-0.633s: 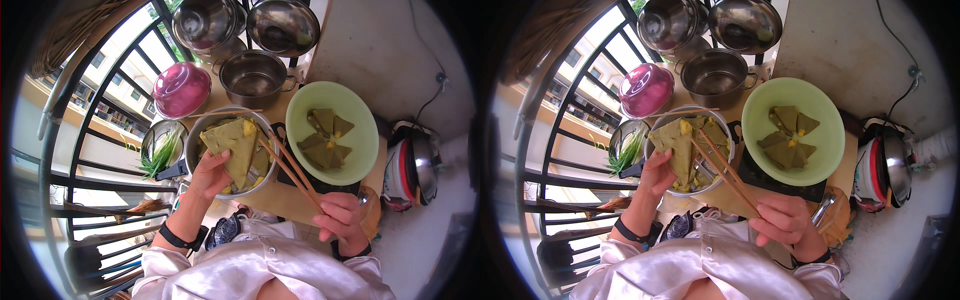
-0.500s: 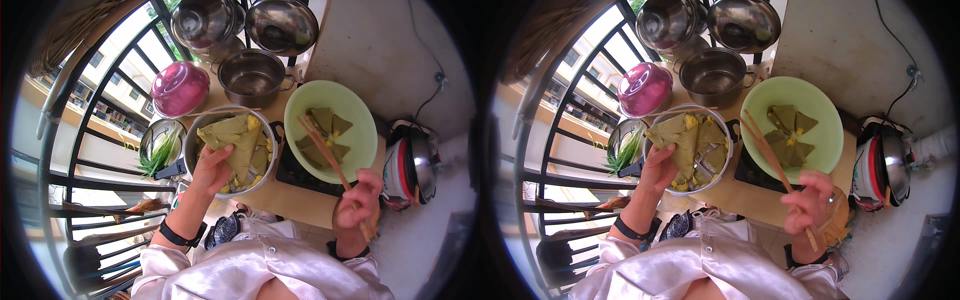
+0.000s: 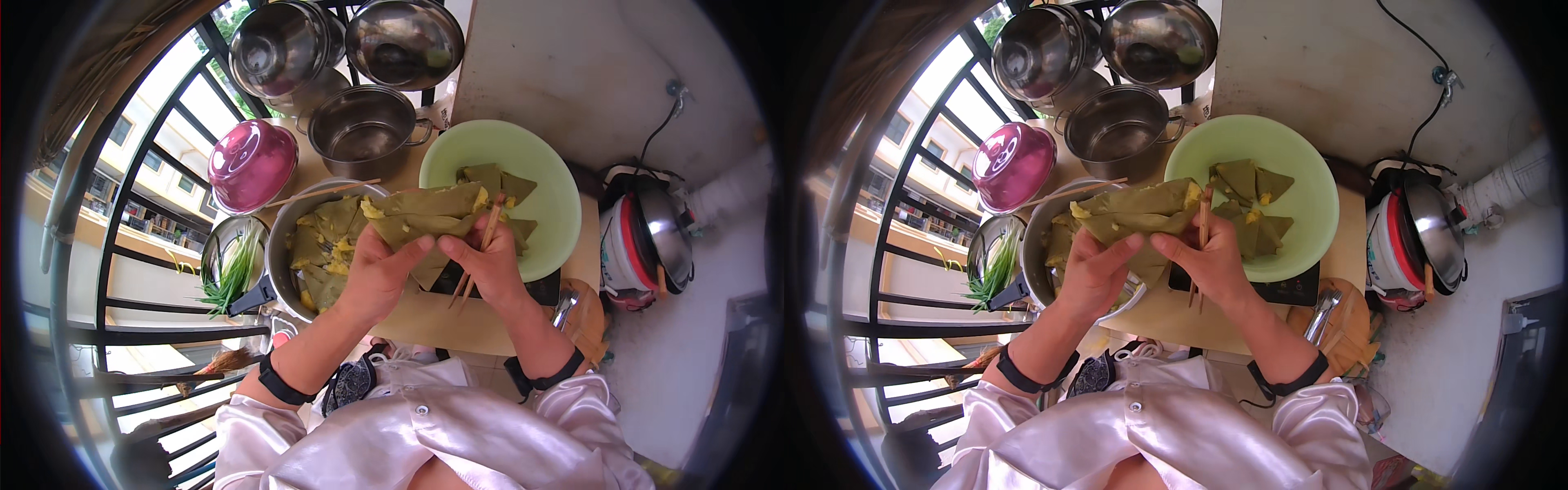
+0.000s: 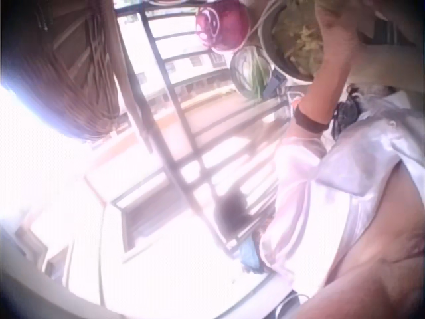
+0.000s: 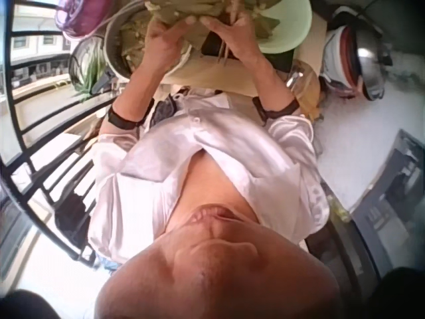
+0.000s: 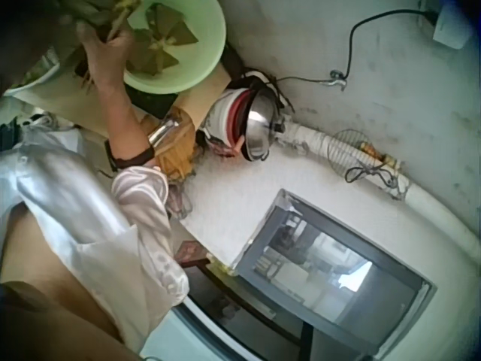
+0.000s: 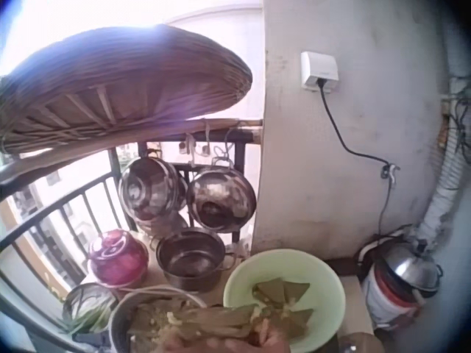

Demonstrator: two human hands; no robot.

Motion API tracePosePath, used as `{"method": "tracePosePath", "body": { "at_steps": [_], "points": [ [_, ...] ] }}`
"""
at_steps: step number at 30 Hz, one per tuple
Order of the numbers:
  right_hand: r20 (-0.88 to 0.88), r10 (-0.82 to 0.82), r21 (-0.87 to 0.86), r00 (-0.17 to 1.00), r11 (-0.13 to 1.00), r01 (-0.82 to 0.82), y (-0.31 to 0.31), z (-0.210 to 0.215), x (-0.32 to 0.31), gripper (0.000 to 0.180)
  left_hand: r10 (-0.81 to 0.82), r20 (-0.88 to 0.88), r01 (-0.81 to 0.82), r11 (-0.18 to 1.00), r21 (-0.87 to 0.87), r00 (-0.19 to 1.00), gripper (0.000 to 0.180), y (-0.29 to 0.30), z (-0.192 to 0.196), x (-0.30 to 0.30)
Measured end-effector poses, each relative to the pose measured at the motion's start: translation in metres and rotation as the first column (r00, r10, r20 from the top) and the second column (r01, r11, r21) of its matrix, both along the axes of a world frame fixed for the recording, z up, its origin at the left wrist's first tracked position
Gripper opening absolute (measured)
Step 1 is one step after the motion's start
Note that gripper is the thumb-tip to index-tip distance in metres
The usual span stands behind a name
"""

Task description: The person assembles zongzi by placing a yellow filling onto banana leaves, folding them into triangular packets, and arranging them in a green bowl. They use chopsticks and forks to handle the filling and leaves, and transfer finished packets from a pink bowl to the green bowl.

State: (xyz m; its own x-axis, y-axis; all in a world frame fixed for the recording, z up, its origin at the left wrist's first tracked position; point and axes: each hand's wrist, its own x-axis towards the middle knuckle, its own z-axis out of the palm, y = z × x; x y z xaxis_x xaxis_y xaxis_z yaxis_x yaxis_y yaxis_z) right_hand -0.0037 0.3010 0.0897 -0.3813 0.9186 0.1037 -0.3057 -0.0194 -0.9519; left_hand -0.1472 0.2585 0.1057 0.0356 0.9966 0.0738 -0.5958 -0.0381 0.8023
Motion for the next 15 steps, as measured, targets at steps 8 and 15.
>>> {"method": "tracePosePath", "body": {
  "at_steps": [8,15],
  "points": [
    [-0.053,0.003,-0.176,0.999,0.984,-0.012,0.004,-0.003,0.048,0.019,0.004,-0.225,0.017,0.996,0.088,0.974,0.057,0.002,0.0,0.016],
    [-0.022,-0.147,-0.195,0.989,0.971,0.14,-0.004,-0.004,0.065,0.019,0.377,-0.74,0.047,0.875,0.481,0.557,0.07,0.005,0.007,0.024]
  ]
}}
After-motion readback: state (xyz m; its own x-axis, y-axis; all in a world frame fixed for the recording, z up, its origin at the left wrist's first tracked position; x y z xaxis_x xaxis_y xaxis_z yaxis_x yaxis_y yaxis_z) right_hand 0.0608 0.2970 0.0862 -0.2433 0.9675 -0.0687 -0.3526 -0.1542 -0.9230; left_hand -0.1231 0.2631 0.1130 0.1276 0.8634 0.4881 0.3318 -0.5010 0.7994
